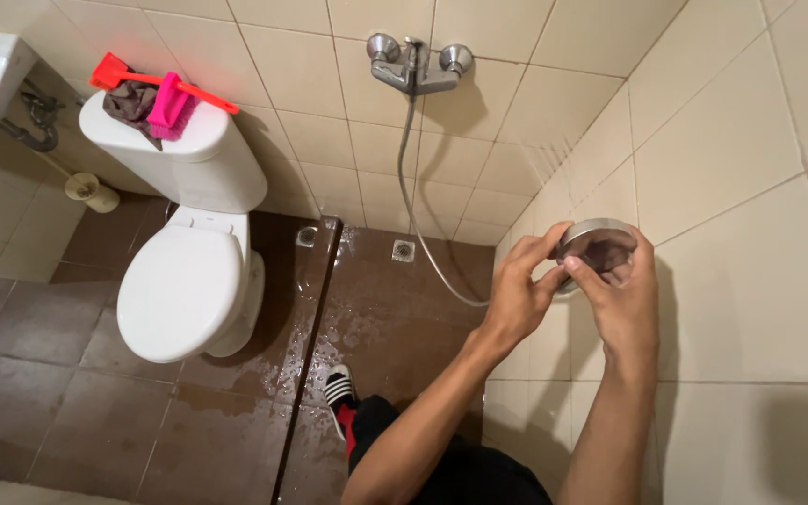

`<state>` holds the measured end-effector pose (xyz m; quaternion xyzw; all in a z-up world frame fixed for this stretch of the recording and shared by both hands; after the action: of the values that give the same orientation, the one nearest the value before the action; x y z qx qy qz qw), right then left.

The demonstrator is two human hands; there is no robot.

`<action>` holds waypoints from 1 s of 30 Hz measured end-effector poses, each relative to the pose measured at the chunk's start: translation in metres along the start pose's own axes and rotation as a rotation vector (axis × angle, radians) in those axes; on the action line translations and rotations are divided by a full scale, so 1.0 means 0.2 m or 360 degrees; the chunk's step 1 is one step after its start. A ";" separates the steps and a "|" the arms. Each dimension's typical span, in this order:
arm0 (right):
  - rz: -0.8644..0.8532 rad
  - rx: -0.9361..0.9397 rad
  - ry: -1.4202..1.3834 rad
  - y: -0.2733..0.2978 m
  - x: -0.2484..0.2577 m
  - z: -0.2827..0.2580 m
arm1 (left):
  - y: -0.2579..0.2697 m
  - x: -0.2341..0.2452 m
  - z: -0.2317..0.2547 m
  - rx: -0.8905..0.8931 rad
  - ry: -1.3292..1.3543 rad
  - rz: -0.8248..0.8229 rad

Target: Inspecting and cleaning a handheld shower head while water is running.

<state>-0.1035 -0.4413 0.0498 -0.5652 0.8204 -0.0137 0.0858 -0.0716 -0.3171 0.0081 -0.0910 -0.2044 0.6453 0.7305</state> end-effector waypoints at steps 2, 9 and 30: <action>-0.0008 -0.0013 -0.0035 -0.01 -0.01 0.02 | 0.00 0.01 -0.01 0.0011 -0.0041 0.0017; -0.0051 -0.0122 -0.0032 -0.07 -0.05 0.11 | 0.00 0.08 -0.05 0.0138 -0.0092 0.0066; -0.0232 -0.0105 -0.0013 -0.21 -0.60 0.20 | -0.11 0.56 -0.28 0.0453 -0.0170 0.0042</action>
<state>-0.0178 -0.3424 0.0301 -0.6261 0.7766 0.0093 0.0693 -0.0189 -0.2026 -0.0128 0.0453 -0.1481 0.6811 0.7156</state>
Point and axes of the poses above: each hand's wrist, its own y-axis away from the middle knuckle, its own x-axis out of the back of the hand, z = x × y, the point moved 2 cm from there along -y, towards the middle knuckle, and after that the axes turned 12 degrees about -y, right-handed, at the moved point
